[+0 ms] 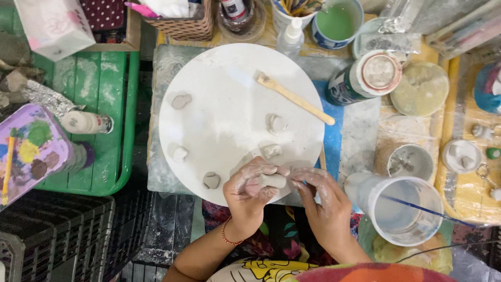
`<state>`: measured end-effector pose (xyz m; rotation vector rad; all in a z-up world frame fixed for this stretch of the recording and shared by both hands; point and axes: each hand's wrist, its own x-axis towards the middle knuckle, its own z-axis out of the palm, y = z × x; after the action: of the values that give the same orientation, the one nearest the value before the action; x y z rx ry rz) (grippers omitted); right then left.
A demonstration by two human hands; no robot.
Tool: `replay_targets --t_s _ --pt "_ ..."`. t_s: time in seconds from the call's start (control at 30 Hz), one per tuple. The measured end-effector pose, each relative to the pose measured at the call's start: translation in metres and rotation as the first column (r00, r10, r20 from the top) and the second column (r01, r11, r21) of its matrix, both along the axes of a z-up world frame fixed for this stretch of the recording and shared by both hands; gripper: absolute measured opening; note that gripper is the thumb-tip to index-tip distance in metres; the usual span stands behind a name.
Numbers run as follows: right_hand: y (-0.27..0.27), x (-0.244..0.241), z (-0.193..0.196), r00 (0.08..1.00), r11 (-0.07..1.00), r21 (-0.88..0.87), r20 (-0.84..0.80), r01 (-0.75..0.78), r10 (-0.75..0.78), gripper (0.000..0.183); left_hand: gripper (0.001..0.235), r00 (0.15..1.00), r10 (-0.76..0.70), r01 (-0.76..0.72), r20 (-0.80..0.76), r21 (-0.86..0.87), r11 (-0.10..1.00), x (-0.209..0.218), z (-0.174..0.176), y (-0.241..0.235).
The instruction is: The person forms a small clay object by hand and uses a thin brush to apply liquid to the joins.
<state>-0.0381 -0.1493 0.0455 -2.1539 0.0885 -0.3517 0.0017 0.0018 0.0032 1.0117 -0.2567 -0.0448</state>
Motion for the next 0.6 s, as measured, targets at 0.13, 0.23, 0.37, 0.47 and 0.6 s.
replay_targets --t_s 0.13,0.23,0.37,0.47,0.6 --pt "0.0 0.001 -0.002 0.999 0.999 -0.001 -0.001 0.035 -0.035 0.022 0.032 0.999 -0.027 0.026 -0.022 -0.012 1.0 0.001 0.002 0.003" --pt "-0.002 -0.001 -0.005 0.998 0.997 -0.055 0.01 0.06 -0.059 0.022 0.034 1.0 -0.018 0.017 -0.017 -0.029 0.999 0.001 0.002 0.001" --pt "-0.001 -0.003 -0.011 0.989 0.992 -0.03 -0.087 0.119 -0.122 0.02 0.032 1.0 -0.018 0.018 -0.005 0.021 1.0 0.002 0.002 0.003" --pt "-0.002 -0.005 -0.014 0.991 0.994 0.001 -0.07 0.11 -0.11 0.021 0.033 1.0 -0.017 0.017 -0.011 0.028 0.999 0.002 0.002 0.003" --pt "-0.003 -0.009 -0.014 0.997 0.997 -0.011 0.023 0.078 -0.077 0.023 0.032 1.0 -0.006 0.007 -0.009 0.069 0.998 0.001 0.002 0.001"
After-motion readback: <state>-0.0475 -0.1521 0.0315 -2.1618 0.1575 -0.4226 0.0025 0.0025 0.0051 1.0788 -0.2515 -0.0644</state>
